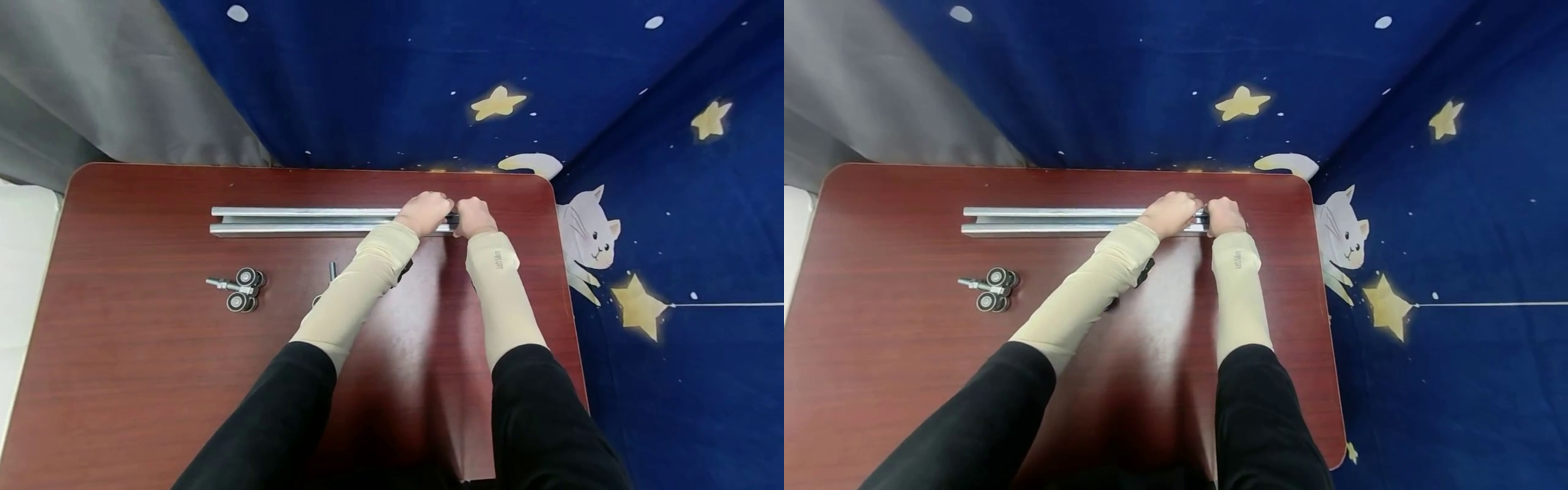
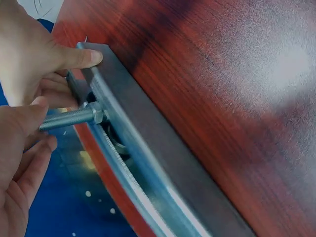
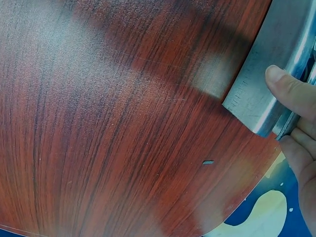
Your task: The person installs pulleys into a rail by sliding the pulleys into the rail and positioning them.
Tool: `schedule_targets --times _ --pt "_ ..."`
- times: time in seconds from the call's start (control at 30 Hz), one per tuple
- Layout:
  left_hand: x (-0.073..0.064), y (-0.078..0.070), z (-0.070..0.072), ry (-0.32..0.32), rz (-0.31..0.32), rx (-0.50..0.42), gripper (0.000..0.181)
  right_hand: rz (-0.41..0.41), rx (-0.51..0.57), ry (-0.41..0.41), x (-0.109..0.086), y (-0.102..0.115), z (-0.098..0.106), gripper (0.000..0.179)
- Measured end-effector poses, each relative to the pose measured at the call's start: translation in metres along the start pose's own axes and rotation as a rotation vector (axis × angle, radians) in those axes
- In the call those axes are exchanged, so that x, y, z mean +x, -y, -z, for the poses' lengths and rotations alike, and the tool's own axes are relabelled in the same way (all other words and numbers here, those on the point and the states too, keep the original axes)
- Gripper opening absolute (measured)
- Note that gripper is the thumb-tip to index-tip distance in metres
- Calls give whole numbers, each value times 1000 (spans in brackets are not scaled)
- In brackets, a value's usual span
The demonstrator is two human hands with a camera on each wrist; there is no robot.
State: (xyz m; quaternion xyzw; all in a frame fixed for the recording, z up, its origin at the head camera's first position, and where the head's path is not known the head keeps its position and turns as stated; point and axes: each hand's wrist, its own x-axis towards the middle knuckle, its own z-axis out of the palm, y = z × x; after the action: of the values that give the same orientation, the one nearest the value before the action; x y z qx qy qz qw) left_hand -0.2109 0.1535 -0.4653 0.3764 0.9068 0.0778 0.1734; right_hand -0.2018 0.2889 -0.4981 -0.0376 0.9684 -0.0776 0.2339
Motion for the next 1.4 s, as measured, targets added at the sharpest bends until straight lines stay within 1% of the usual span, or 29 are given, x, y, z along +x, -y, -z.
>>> schedule_targets --times 0.1,0.37,0.6,0.87,1.13,1.4 --pt "1 0 -3 -15 28 -10 22 12 4 -6 0 -1 0 41" --pt "3 0 -9 -32 68 -4 27 29 4 -16 2 -2 -1 41" --pt "6 0 -11 -63 127 -56 26 19 6 -11 3 1 0 42" --pt "9 -7 -11 -50 201 -100 26 11 -7 -28 3 0 0 42" --pt "6 -6 -12 -69 225 -91 25 16 -4 -18 3 5 1 44" --pt "3 0 -14 -71 219 -98 25 34 -10 -12 4 1 -1 49"
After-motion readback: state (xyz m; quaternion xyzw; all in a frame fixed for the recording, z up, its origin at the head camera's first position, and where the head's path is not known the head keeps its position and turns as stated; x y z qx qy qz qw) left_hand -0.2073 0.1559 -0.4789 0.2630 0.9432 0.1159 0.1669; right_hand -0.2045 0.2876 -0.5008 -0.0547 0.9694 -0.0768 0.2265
